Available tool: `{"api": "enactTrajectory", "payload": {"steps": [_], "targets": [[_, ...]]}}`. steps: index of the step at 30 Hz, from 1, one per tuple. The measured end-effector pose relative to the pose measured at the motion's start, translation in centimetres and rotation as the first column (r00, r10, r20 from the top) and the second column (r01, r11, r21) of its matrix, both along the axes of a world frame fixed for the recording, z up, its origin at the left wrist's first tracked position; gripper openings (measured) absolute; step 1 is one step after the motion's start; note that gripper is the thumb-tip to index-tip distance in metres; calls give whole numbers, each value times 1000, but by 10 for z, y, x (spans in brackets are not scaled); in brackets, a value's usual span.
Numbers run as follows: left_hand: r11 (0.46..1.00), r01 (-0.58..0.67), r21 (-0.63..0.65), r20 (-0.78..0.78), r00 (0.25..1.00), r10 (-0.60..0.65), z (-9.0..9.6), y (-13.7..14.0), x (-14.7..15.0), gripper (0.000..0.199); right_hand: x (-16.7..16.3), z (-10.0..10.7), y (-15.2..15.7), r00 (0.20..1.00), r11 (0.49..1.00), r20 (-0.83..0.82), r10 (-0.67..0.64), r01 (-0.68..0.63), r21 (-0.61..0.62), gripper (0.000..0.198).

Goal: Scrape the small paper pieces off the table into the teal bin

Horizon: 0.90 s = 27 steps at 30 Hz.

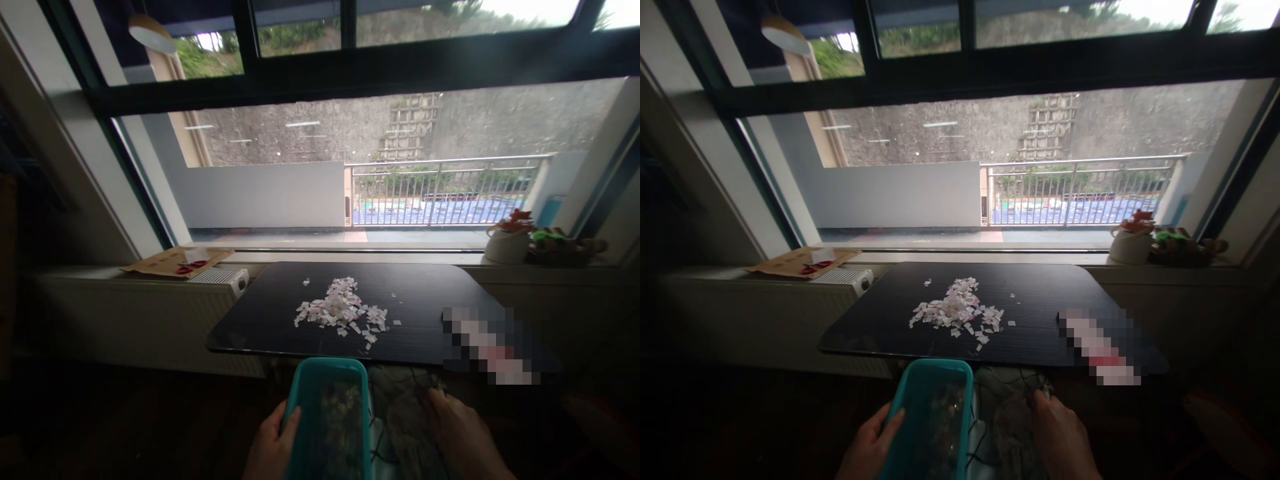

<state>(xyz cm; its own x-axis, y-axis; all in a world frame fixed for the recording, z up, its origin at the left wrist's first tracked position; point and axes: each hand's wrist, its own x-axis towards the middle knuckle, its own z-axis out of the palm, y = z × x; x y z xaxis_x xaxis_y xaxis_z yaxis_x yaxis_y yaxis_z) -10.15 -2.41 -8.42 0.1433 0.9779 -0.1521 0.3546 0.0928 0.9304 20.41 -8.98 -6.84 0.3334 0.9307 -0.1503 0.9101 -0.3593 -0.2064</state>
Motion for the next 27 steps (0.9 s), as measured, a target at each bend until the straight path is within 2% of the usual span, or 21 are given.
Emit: {"api": "enactTrajectory", "payload": {"steps": [4, 7, 11, 13, 16, 20, 22, 25, 27], "targets": [[999, 32, 16, -156, 987, -29, -6, 1, -11, 45, 2, -13, 1, 998, 1000, -59, -6, 6, 11, 34], [996, 51, 78, -300, 954, -25, -10, 2, -15, 38, 9, -22, -4, 993, 1000, -117, -4, 4, 0, 34], [988, 108, 114, -421, 906, -51, -5, 2, -5, 29, 12, -18, -10, 996, 1000, -85, -18, 18, -8, 32], [991, 98, 86, -437, 898, -51, -1, 2, 1, 27, 10, -13, -9, 998, 1000, -64, -19, 19, -12, 33], [991, 109, 78, -379, 923, -72, 2, 3, 4, 28, 6, -11, -5, 997, 1000, -75, 8, -8, 7, 32], [993, 4, 114, -320, 947, 32, -5, 3, 0, 58, 2, -18, -3, 996, 999, -86, 8, -4, 47, 33], [985, -3, 174, -345, 937, 64, -10, 2, -3, 62, 1, -21, -4, 997, 999, -74, -8, 11, 42, 32], [927, 62, 371, -468, 874, 129, -9, -4, -5, 54, 1, -20, -8, 997, 1000, -82, 3, -1, 14, 35], [835, 160, 527, -531, 829, 176, -2, -12, 3, 47, 2, -18, -11, 996, 1000, -85, 21, -22, -16, 36]]}}
